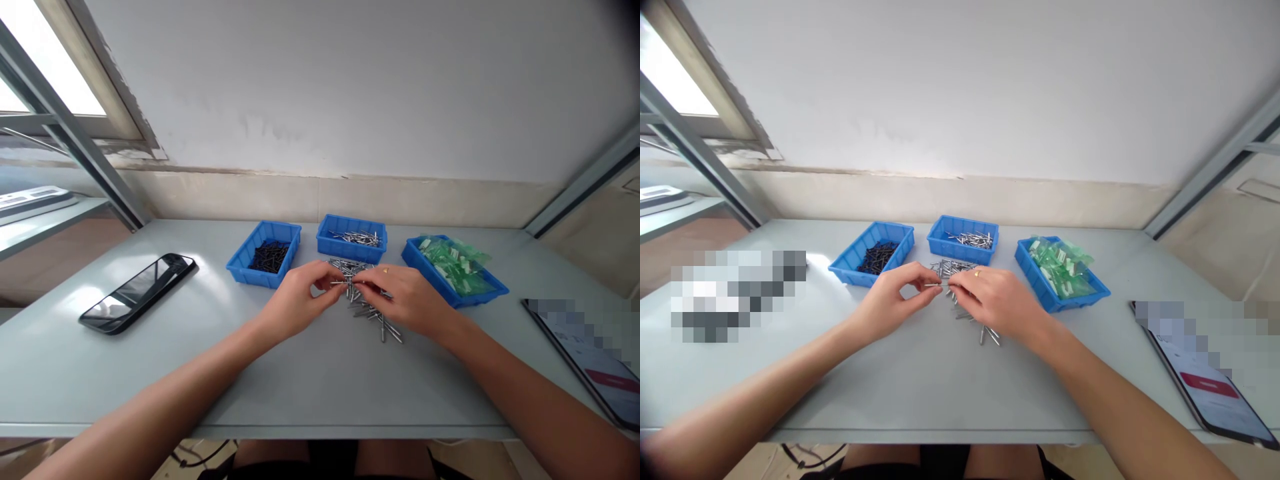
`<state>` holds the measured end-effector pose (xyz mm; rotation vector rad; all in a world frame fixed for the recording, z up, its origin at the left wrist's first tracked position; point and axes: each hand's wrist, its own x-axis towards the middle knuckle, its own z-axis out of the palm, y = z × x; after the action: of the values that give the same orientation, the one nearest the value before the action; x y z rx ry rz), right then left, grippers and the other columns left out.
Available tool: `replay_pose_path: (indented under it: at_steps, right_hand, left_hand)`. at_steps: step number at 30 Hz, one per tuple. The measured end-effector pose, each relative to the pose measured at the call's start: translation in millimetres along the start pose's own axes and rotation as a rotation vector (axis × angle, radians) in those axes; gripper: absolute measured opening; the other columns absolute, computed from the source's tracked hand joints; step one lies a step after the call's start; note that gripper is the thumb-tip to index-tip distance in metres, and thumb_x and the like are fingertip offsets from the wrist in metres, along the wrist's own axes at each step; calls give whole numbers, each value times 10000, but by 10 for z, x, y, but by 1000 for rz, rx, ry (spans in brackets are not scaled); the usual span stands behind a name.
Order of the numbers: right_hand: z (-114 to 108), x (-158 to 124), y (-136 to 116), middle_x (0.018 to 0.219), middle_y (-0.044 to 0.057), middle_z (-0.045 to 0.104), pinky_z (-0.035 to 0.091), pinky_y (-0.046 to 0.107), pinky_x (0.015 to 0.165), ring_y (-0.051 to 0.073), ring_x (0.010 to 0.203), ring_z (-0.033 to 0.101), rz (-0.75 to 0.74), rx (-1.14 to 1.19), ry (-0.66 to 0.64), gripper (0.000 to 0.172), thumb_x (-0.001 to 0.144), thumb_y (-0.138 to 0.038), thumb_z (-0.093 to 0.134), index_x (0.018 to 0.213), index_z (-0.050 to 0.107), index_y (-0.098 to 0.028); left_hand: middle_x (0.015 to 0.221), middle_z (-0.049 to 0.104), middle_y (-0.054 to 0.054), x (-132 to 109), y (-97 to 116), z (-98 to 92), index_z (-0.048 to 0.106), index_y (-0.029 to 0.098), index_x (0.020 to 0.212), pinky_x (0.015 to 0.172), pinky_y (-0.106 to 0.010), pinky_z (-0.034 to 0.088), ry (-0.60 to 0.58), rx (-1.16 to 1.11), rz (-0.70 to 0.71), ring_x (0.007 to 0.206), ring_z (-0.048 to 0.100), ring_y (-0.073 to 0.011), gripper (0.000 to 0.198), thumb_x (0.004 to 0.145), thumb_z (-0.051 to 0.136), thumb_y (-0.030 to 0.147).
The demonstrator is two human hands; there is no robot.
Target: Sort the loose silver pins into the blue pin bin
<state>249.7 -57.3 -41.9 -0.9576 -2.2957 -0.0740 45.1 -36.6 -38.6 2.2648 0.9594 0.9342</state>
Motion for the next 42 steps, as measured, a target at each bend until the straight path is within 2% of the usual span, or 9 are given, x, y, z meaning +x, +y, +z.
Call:
replay_pose_path:
  at_steps: [9, 14, 20, 23, 27, 36, 39, 42]
  right_hand:
    - [29, -3, -22, 726, 14, 636, 411, 244, 571, 132, 637, 573, 28, 17, -68, 127, 895, -203, 442, 927, 562, -177]
    - [67, -9, -23, 777, 37, 659, 437, 265, 623, 153, 697, 605, -18, 10, -128, 176, 915, -205, 407, 925, 579, -169]
    - [23, -12, -8, 919, 36, 678, 454, 258, 661, 143, 756, 620, 20, 33, -23, 214, 911, -210, 424, 1087, 544, -189]
    - [2, 0, -19, 906, 30, 678, 459, 250, 672, 136, 759, 619, -8, 46, -30, 233, 916, -209, 421, 1121, 530, -191]
    - [17, 7, -17, 823, 27, 672, 453, 253, 656, 139, 732, 613, -48, 30, -41, 186, 914, -201, 425, 1033, 566, -181]
    - [42, -12, -6, 784, 25, 660, 427, 260, 608, 144, 686, 592, 4, 3, -69, 147, 902, -216, 442, 968, 568, -178]
    - [39, -2, -27, 761, 30, 654, 420, 259, 597, 145, 671, 586, -19, -5, -71, 162, 909, -225, 426, 940, 576, -174]
    - [42, 4, -34, 708, 28, 638, 417, 265, 600, 151, 655, 579, -52, -25, -126, 188, 912, -224, 417, 869, 593, -173]
  left_hand:
    - [809, 610, 1, -4, 4, 2, 615, 178, 886, 679, -221, 467, -7, -39, 34, 724, 568, -103, 95, 841, 564, 245]
    - [919, 637, -17, -3, 2, 14, 603, 181, 917, 738, -242, 495, -58, -104, -29, 809, 599, -122, 118, 860, 526, 250]
    - [821, 638, 7, -9, 9, 16, 573, 180, 886, 714, -234, 488, -90, -113, -54, 752, 597, -113, 98, 861, 519, 259]
    - [768, 622, 3, -10, 2, 26, 578, 173, 858, 679, -244, 485, -124, -98, -56, 710, 576, -118, 116, 865, 507, 265]
    - [768, 622, -3, -6, -11, 34, 597, 175, 882, 669, -252, 480, -123, -61, -54, 711, 571, -127, 126, 848, 528, 275]
    - [846, 642, -20, -4, 1, 14, 619, 172, 872, 707, -255, 505, -20, -78, -14, 761, 610, -130, 132, 837, 556, 283]
    - [847, 639, -24, -5, 11, 12, 619, 173, 875, 704, -261, 515, -17, -91, -2, 757, 608, -132, 142, 837, 557, 296]
    - [879, 650, -23, -2, 26, 11, 607, 169, 873, 752, -256, 520, -38, -142, -32, 807, 611, -128, 124, 851, 533, 266]
